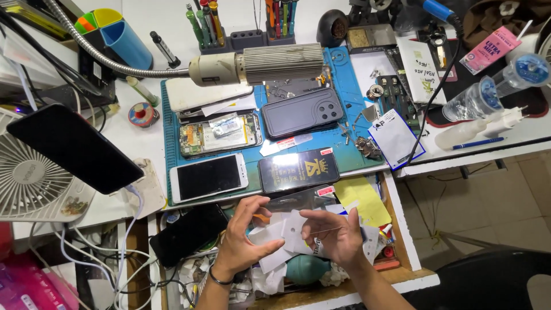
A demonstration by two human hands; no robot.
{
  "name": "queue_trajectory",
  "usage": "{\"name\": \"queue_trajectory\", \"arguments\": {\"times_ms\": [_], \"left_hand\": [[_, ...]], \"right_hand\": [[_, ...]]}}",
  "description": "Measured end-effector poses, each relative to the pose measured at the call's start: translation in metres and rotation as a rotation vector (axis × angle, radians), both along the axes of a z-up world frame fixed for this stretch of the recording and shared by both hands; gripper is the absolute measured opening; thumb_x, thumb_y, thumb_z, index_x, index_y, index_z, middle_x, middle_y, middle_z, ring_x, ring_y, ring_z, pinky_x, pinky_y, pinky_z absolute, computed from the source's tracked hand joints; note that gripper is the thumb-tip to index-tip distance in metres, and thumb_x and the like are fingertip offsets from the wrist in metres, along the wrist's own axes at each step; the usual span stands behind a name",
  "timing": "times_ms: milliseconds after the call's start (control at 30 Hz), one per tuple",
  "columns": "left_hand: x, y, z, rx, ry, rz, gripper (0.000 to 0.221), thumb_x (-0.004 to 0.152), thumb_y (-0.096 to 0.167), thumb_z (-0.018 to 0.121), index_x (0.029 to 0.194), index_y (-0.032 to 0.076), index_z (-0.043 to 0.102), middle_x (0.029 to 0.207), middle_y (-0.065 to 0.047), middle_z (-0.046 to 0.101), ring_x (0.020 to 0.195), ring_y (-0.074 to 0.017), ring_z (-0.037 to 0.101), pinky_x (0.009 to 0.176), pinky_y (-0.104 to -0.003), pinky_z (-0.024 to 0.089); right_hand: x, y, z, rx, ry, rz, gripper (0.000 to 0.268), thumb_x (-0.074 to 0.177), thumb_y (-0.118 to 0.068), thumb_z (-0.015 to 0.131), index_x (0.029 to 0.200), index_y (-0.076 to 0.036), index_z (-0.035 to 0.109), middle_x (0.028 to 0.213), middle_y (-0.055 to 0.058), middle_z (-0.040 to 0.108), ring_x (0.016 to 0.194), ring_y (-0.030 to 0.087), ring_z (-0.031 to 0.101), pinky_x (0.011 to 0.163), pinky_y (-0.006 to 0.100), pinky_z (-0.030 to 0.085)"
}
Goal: Unpacking a new screen protector, peeling off the protective film, and carefully applying it to a smartphone screen.
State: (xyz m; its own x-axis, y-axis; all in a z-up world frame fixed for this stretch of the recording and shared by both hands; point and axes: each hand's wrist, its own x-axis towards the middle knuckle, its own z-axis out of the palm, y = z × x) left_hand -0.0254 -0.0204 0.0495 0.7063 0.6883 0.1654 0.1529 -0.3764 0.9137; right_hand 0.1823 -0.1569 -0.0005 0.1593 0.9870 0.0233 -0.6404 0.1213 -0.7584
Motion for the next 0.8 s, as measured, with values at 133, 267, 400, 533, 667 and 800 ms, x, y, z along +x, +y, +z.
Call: {"name": "queue_trajectory", "arguments": {"times_ms": [133,267,400,533,667,800], "left_hand": [[0.004,0.004,0.000,0.025,0.020,-0.016,0.078,0.073,0.026,0.091,0.141,0.010,0.054,0.135,-0.011,0.056,0.100,-0.0151,0.069,0.089,-0.028,0.066],[0.005,0.000,-0.001,0.073,-0.013,-0.043,0.076,0.074,0.026,0.090,0.139,0.010,0.055,0.130,-0.011,0.057,0.097,-0.0156,0.067,0.085,-0.028,0.065],[0.008,0.004,-0.002,0.065,-0.020,-0.045,0.078,0.075,0.025,0.090,0.141,0.009,0.053,0.128,-0.011,0.059,0.097,-0.0168,0.067,0.084,-0.029,0.065],[0.002,0.004,-0.004,0.061,0.026,-0.033,0.081,0.077,0.029,0.089,0.146,0.010,0.050,0.127,-0.009,0.060,0.097,-0.0160,0.067,0.083,-0.028,0.063],[0.003,0.004,-0.004,0.066,0.067,-0.037,0.085,0.077,0.030,0.088,0.149,0.012,0.047,0.127,-0.007,0.059,0.099,-0.0141,0.067,0.086,-0.028,0.061],[0.003,0.003,-0.004,0.068,0.044,-0.038,0.079,0.078,0.028,0.087,0.146,0.012,0.050,0.129,-0.010,0.058,0.099,-0.0163,0.067,0.087,-0.028,0.063]], "right_hand": [[0.002,0.003,-0.006,0.031,-0.056,-0.015,0.083,0.105,-0.064,0.026,0.131,0.003,0.067,0.088,0.017,0.074,0.072,0.025,0.064,0.058,0.036,0.051],[0.000,0.001,0.003,-0.014,-0.166,-0.030,0.082,0.105,-0.062,0.025,0.130,0.004,0.068,0.087,0.016,0.075,0.074,0.024,0.067,0.056,0.034,0.051],[0.002,0.005,0.004,0.038,-0.117,0.021,0.102,0.096,-0.078,0.019,0.136,0.004,0.063,0.088,0.018,0.074,0.073,0.026,0.063,0.060,0.038,0.050],[-0.001,0.007,-0.004,0.056,-0.165,0.024,0.099,0.097,-0.080,0.025,0.138,0.003,0.062,0.091,0.016,0.076,0.075,0.024,0.067,0.059,0.035,0.053],[0.001,0.008,-0.001,0.048,-0.176,0.006,0.091,0.099,-0.075,0.031,0.136,0.001,0.065,0.090,0.013,0.076,0.076,0.021,0.065,0.061,0.033,0.052],[0.002,0.006,0.001,-0.044,-0.152,-0.025,0.088,0.101,-0.068,0.026,0.133,0.002,0.068,0.088,0.015,0.076,0.072,0.023,0.064,0.062,0.036,0.051]]}}
